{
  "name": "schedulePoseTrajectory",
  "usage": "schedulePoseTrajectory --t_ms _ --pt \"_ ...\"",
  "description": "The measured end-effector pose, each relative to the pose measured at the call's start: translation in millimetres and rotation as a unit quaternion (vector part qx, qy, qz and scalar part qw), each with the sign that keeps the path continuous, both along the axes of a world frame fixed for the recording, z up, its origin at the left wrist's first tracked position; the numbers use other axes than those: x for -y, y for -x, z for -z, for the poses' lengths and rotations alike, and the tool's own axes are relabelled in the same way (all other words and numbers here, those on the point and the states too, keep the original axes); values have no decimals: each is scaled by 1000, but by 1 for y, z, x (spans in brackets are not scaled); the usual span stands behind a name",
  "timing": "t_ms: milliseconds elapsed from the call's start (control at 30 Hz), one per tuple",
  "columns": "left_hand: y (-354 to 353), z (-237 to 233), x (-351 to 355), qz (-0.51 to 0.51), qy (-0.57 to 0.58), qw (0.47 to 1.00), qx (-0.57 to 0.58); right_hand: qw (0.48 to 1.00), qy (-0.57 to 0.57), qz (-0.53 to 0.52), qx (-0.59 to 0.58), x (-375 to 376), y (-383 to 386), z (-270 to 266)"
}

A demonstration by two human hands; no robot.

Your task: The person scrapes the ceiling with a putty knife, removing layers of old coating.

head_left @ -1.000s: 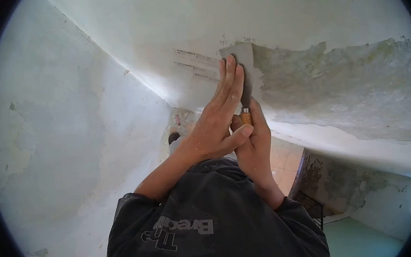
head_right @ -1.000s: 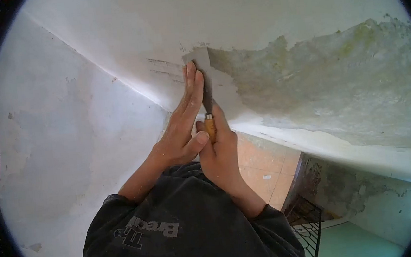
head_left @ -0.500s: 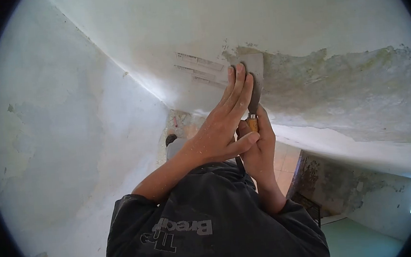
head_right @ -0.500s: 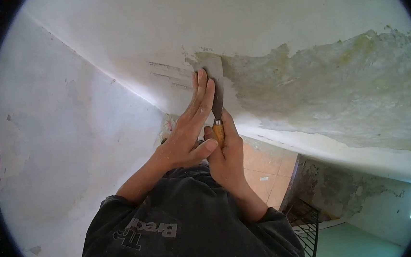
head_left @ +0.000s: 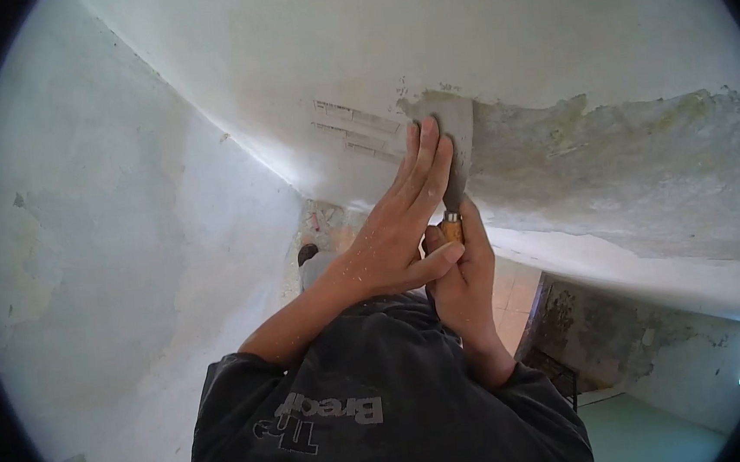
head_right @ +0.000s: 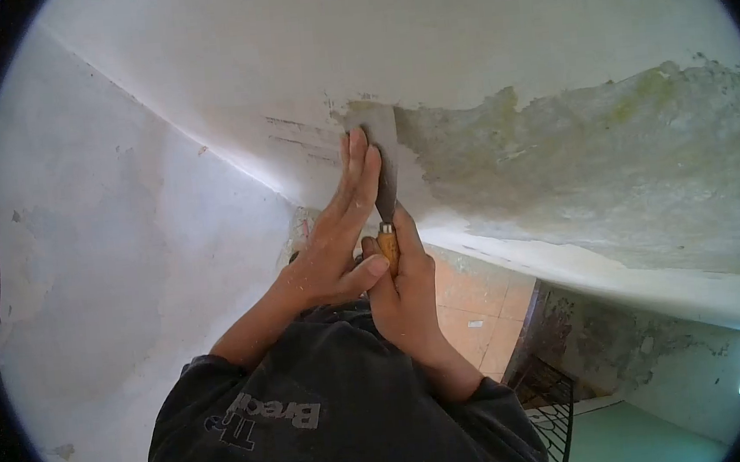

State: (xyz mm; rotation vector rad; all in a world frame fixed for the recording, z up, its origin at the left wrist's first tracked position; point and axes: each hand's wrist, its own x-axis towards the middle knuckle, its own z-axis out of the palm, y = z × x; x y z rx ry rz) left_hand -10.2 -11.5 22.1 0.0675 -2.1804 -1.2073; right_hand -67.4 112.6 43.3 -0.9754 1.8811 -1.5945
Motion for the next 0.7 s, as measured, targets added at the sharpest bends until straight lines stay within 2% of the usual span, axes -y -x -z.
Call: schedulePoseTrajectory --t_ms 67,133,167,333,433,533,700 --pt "-4 2 -3 -8 12 1000 -11 999 -35 1 38 -1 -5 0" --pt "-5 4 -5 4 -35 999 4 998 18 11 -51 3 -11 5" --pt "-3 4 -4 6 -29 1000 -1 998 24 12 -57 3 -7 7" --pt "0 -2 -2 -24 19 1000 4 1000 11 9 22 8 -6 -3" --pt "-2 7 -5 5 -3 1000 2 996 -1 13 91 -3 -11 9" --pt "3 -1 0 -31 30 999 -2 998 36 -2 43 6 -2 6" --pt "-8 0 -2 -4 4 1000 20 996 55 9 66 3 -17 16"
